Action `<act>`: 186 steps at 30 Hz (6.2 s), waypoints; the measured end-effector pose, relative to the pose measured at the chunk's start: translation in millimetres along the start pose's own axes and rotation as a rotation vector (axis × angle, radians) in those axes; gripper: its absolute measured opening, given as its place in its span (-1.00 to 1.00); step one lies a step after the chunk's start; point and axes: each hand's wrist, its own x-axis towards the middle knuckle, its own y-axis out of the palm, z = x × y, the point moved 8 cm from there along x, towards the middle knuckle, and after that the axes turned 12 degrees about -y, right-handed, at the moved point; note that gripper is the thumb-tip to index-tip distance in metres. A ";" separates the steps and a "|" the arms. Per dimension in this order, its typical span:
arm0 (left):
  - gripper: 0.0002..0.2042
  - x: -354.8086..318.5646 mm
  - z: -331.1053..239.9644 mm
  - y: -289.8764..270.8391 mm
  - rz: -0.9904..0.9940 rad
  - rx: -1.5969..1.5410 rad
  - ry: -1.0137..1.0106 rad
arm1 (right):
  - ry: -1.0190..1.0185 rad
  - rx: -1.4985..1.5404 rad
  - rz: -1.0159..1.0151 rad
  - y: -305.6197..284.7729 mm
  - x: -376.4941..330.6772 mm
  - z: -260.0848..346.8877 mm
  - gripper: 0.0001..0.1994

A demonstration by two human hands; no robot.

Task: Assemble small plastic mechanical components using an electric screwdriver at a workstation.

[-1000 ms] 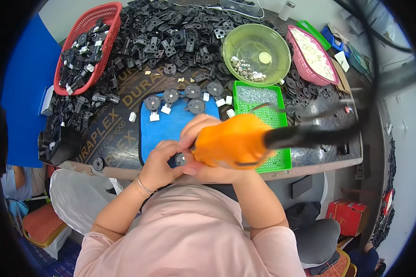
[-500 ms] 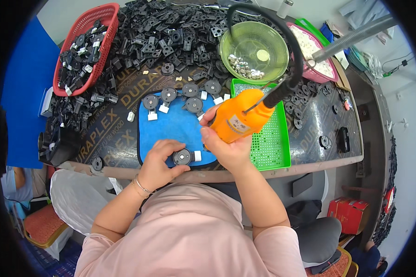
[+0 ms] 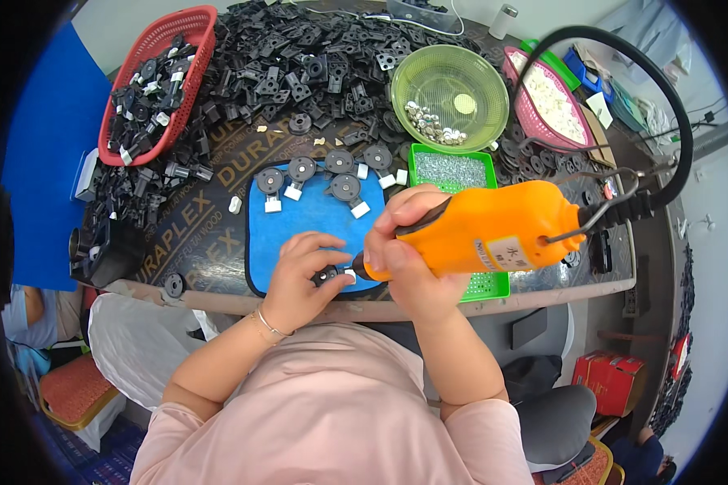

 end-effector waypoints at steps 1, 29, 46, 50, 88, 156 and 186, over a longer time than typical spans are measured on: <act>-0.75 0.3 0.4 0.4 -0.001 0.000 0.001 | -0.001 0.000 0.001 0.5 0.3 -0.1 -0.74; -0.43 -12.2 4.8 -16.9 0.021 0.006 -0.058 | 0.019 -0.064 0.069 22.6 -9.2 -8.9 -0.75; -0.56 -13.9 34.8 -3.2 0.188 -0.068 -0.083 | 0.059 -0.311 0.391 54.9 -24.1 -34.0 -0.77; -0.59 -13.2 32.8 -3.1 0.158 -0.058 -0.055 | 0.156 -0.259 0.364 55.4 -27.6 -43.4 -0.75; -0.53 93.7 28.2 -126.6 -0.055 0.401 0.048 | -0.236 -0.307 -0.263 -79.0 42.5 55.9 -0.45; -0.53 35.4 17.4 44.0 0.095 -0.133 0.025 | -0.023 -0.408 -0.027 -13.0 8.6 -18.9 -0.76; -0.50 33.0 12.9 46.4 0.118 -0.114 0.036 | -0.138 -0.423 -0.217 -106.1 20.8 22.6 -0.79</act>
